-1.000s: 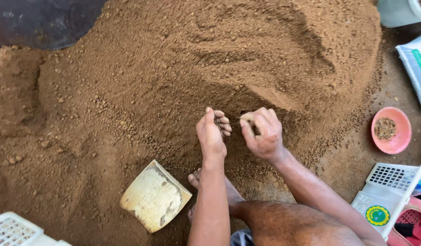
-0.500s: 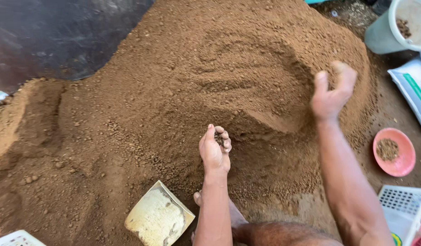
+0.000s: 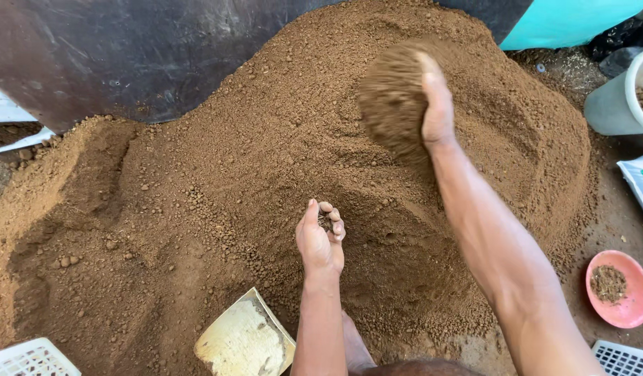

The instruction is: The person sifts a large pile of brown granular material by hand, picking out small pellets and placing them into a white plastic basket. The person also shakes the basket to separate finer particles from the pellets.

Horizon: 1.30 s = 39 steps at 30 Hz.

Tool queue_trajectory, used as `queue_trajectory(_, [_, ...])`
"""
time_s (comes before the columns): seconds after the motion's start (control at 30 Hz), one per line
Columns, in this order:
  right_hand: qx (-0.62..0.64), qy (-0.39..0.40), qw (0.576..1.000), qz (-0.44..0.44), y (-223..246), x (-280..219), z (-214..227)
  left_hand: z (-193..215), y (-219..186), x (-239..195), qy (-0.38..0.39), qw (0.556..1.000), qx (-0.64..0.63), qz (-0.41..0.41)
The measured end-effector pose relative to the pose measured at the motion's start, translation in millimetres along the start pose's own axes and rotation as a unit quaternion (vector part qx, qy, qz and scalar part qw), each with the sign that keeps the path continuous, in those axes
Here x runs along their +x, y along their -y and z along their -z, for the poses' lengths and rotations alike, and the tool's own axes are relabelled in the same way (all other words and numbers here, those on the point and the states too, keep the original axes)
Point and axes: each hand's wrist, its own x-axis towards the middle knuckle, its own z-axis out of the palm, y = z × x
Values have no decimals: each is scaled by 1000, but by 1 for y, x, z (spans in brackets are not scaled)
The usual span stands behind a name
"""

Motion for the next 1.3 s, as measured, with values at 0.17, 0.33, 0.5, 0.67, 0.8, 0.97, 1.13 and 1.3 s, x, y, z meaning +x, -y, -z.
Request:
queue_trajectory(0.17, [-4,6,1000,-20,8,11,-21,0,-7,0,-6,1000,-20,5])
queue_trajectory(0.33, [-304,-33,949,81,-14,10,-5,13,-27,3,-18,999,-23,-27])
queue_trajectory(0.5, [-288,53,949,117,-15,-4,-20,25,-37,5,-38,997,-44,-48])
queue_trajectory(0.67, [-311,119,941,65,29,-32,-33,20,-25,3,-19,998,-37,-42])
queue_trajectory(0.8, [-420,262,861,121,65,-77,-52,19,-18,1,-14,998,-40,-44])
queue_trajectory(0.97, [-477,422,765,93,99,-122,-31,29,-25,1,-18,997,-58,-37])
queue_trajectory(1.13, [-493,384,779,56,97,-102,5,43,-37,1,-28,995,-74,-66])
queue_trajectory(1.3, [-524,225,804,168,84,-51,-20,50,-42,6,-45,993,-80,-76])
